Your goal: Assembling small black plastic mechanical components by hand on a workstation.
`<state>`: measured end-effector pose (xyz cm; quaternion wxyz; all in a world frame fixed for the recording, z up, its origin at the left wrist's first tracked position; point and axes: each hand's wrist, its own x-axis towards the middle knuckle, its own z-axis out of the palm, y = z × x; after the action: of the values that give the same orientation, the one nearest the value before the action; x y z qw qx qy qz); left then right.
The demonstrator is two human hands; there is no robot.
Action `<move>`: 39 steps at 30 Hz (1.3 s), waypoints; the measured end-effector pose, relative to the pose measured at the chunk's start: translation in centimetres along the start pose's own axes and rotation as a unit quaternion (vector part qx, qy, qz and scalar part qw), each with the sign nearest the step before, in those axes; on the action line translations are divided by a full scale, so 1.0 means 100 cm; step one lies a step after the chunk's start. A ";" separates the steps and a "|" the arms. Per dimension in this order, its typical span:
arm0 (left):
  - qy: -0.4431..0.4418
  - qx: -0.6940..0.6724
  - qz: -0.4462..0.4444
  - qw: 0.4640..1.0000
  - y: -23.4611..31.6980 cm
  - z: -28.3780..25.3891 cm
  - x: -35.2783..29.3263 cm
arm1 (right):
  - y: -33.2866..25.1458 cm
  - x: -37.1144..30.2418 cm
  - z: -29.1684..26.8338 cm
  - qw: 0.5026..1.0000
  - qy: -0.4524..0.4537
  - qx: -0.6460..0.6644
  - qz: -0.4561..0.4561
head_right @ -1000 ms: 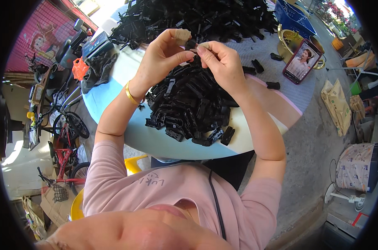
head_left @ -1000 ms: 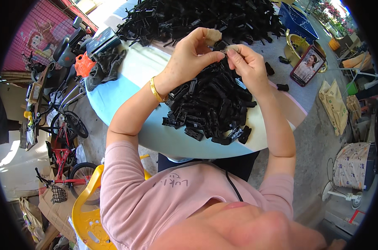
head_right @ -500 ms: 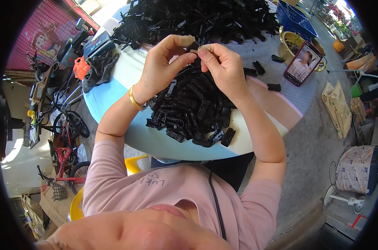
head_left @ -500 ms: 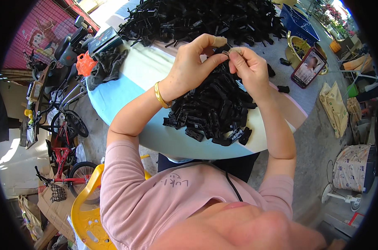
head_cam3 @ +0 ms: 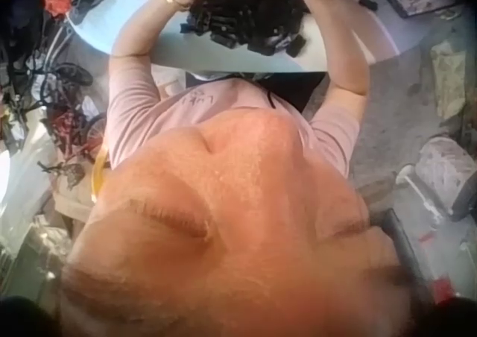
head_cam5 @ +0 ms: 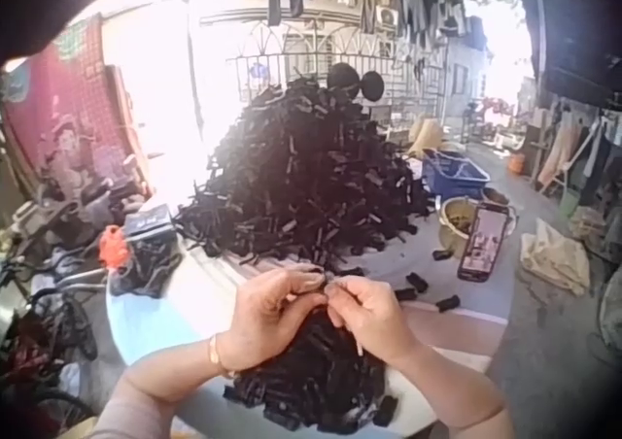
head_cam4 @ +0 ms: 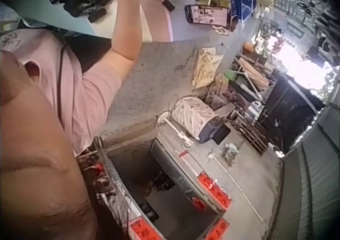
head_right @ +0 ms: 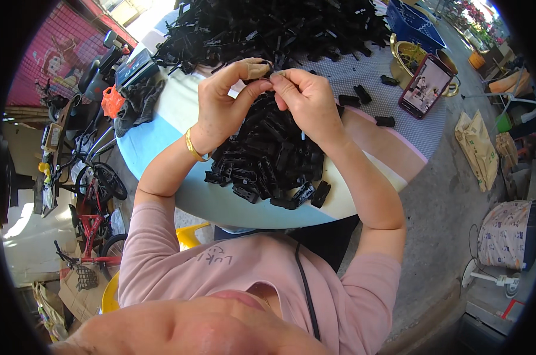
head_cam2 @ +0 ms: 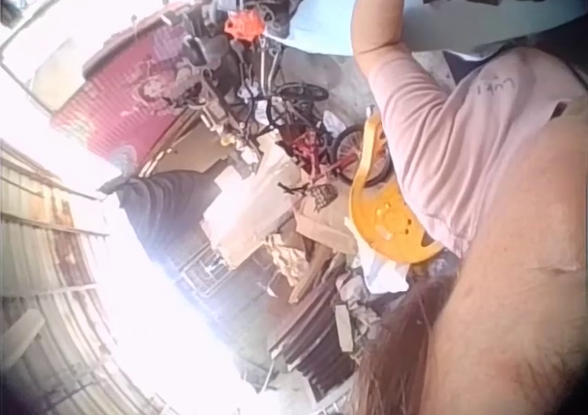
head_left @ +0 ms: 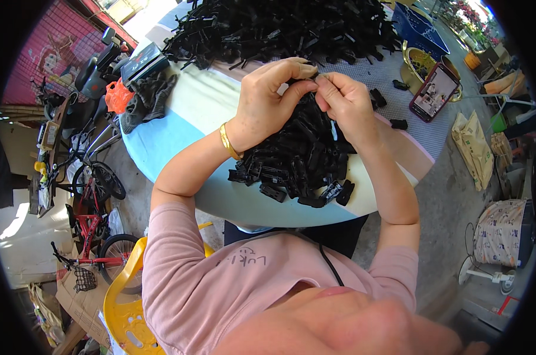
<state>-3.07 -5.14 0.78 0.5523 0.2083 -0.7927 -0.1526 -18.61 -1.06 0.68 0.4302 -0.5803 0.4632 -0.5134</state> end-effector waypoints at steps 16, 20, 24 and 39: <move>-0.177 -0.415 -0.337 0.826 -0.001 -0.021 0.017 | -0.002 0.000 -0.009 0.962 0.041 -0.037 -0.269; -0.212 -0.288 -0.296 0.886 0.007 -0.017 0.013 | 0.000 0.001 -0.005 0.976 0.041 -0.020 -0.211; -0.172 -0.280 -0.235 0.915 0.017 -0.008 0.007 | 0.009 0.010 -0.009 0.987 0.023 -0.070 -0.145; -0.125 -0.261 -0.199 0.936 -0.008 -0.008 0.005 | 0.001 0.004 -0.002 0.993 -0.041 0.107 -0.004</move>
<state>-2.34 -6.09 1.11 0.4416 0.1897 -0.7298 -0.4861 -18.84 -1.50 0.64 0.5068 -0.5534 0.3850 -0.5372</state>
